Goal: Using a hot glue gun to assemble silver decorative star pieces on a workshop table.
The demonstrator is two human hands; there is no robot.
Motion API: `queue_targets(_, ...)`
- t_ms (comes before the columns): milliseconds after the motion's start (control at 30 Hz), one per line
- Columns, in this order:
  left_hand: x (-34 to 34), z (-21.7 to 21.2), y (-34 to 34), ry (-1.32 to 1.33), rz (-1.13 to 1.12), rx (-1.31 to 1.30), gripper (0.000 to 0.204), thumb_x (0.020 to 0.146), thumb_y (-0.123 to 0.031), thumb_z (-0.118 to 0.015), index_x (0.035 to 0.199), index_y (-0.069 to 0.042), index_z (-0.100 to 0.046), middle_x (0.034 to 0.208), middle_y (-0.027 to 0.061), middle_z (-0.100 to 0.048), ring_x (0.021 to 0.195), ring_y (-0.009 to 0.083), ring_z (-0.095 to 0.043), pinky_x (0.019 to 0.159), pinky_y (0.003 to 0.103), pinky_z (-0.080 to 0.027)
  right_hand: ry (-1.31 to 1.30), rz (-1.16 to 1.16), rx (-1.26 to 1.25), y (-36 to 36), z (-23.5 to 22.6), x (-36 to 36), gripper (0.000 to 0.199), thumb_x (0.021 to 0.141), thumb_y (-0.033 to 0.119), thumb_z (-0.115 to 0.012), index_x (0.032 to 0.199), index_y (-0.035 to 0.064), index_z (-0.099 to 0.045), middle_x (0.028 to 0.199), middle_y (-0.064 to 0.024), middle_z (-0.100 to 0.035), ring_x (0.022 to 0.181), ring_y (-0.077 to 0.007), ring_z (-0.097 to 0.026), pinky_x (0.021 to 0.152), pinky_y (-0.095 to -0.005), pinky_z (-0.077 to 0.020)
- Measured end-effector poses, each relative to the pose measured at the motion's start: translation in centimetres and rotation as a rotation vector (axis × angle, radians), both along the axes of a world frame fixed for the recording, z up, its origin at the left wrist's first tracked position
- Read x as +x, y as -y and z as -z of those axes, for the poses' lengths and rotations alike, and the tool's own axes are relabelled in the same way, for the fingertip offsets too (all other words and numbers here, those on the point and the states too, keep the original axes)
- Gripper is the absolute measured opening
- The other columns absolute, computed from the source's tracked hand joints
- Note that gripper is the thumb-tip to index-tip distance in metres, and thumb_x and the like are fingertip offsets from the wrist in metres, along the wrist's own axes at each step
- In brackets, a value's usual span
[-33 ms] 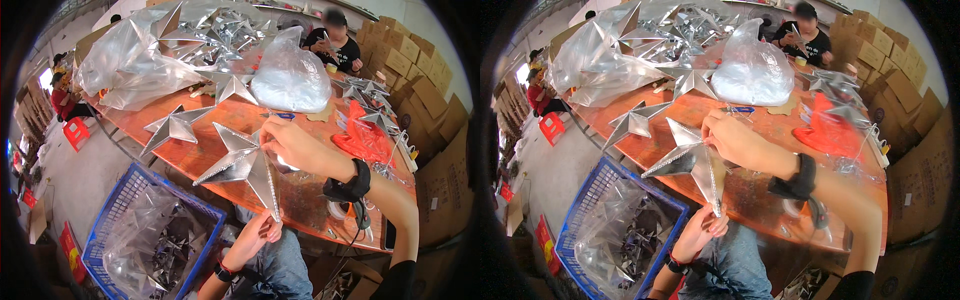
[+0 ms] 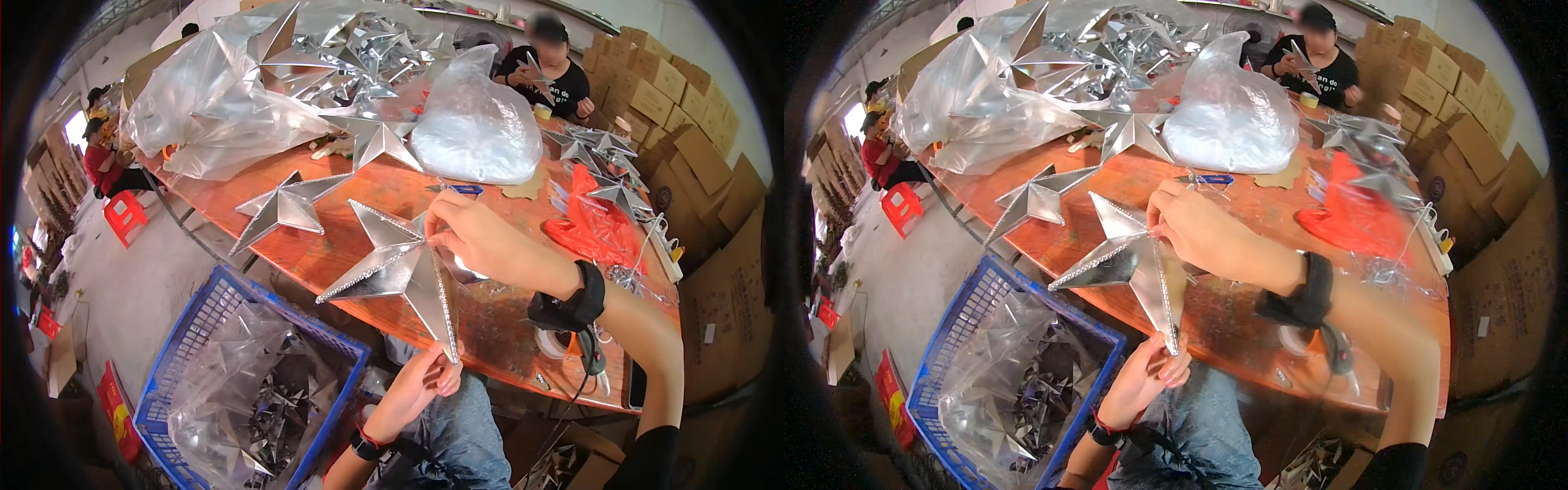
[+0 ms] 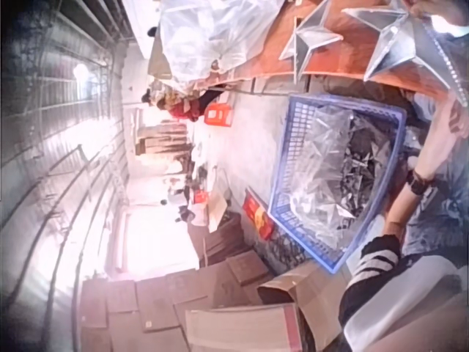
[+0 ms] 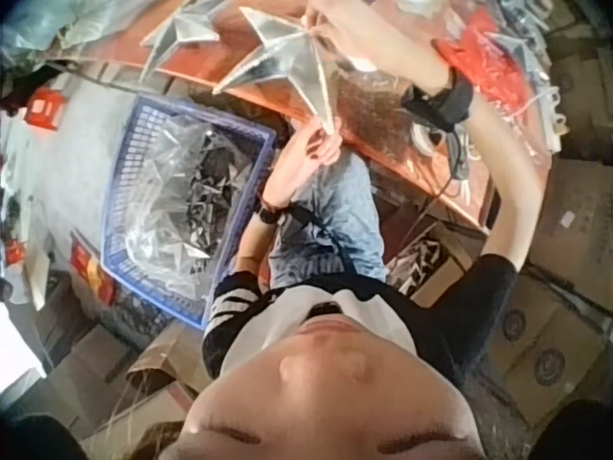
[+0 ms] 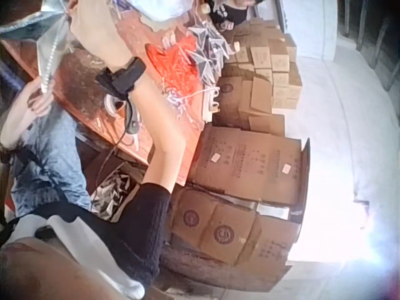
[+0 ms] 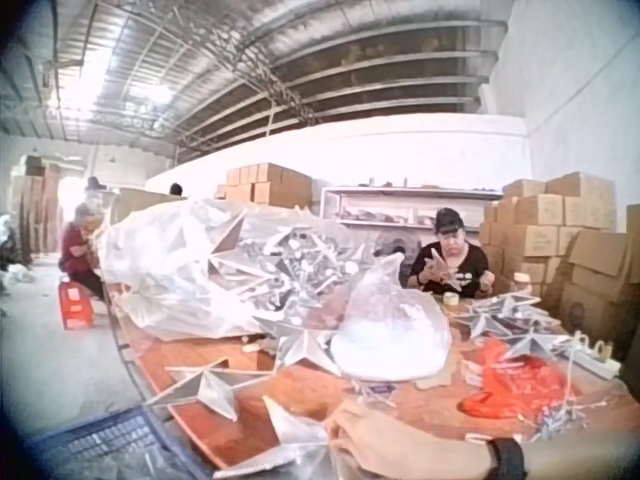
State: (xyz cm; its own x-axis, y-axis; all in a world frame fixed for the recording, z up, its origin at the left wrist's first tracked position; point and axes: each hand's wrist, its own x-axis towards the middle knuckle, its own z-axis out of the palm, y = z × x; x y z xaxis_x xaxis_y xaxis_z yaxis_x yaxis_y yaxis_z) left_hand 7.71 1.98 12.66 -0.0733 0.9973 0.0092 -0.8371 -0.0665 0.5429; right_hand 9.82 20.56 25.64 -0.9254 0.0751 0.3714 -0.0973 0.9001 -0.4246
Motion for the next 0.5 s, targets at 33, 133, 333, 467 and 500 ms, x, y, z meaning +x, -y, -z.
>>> queue_targets(33, 0.0, 0.0, 0.0, 0.007, -0.001, 0.001, 0.034, 0.098, -0.035, -0.037, 0.093, -0.003, -0.048, 0.058, -0.0035, -0.033, 0.054, 0.0085, -0.033, 0.053, 0.024, -0.029, -0.014, 0.0, -0.002, 0.0, 0.2, 0.0, 0.01, 0.08, 0.004, -0.058, 0.086, -0.0007, -0.052, 0.092, -0.0159, -0.052, 0.085, -0.0344, -0.053, 0.073, -0.04, -0.0432)
queue_targets(133, 0.0, -0.5, 0.2, -0.026, -0.025, -0.039, 0.035, 0.098, -0.036, -0.036, 0.091, -0.004, -0.048, 0.058, -0.0031, -0.034, 0.054, 0.0091, -0.034, 0.053, 0.024, -0.03, -0.027, -0.015, 0.067, 0.0, 0.4, -0.1, 0.009, 0.081, 0.004, -0.057, 0.086, -0.0009, -0.051, 0.092, -0.0157, -0.052, 0.085, -0.0344, -0.054, 0.072, -0.0403, -0.0434)
queue_targets(333, -0.5, -0.1, 1.2, -0.307, -0.182, -0.196, 0.032, 0.098, -0.031, -0.038, 0.092, -0.003, -0.052, 0.062, -0.0001, -0.042, 0.059, 0.0102, -0.042, 0.057, 0.024, -0.035, 0.002, 0.001, 0.06, 0.0, 0.6, -0.1, 0.01, 0.082, 0.005, -0.057, 0.086, -0.0013, -0.051, 0.093, -0.0157, -0.052, 0.084, -0.0344, -0.054, 0.072, -0.0405, -0.0436)
queue_targets(467, -0.3, -1.4, 2.4, -0.766, -0.483, -0.218, 0.022, 0.097, -0.019, -0.041, 0.1, -0.001, -0.054, 0.067, 0.0026, -0.05, 0.062, 0.0096, -0.046, 0.06, 0.025, -0.039, -0.026, 0.006, 0.073, -0.1, 1.0, -0.1, 0.01, 0.082, 0.006, -0.057, 0.086, -0.001, -0.051, 0.093, -0.0157, -0.052, 0.084, -0.0345, -0.054, 0.072, -0.0409, -0.0438)
queue_targets(500, -0.1, -2.1, 2.7, -0.864, -0.562, -0.198, 0.02, 0.097, -0.016, -0.042, 0.101, -0.001, -0.054, 0.068, 0.0034, -0.052, 0.064, 0.0094, -0.047, 0.061, 0.025, -0.04, -0.03, 0.004, 0.054, -0.2, 1.1, -0.1, 0.01, 0.082, 0.006, -0.057, 0.086, -0.0009, -0.051, 0.093, -0.0157, -0.052, 0.085, -0.0345, -0.054, 0.072, -0.041, -0.0439)
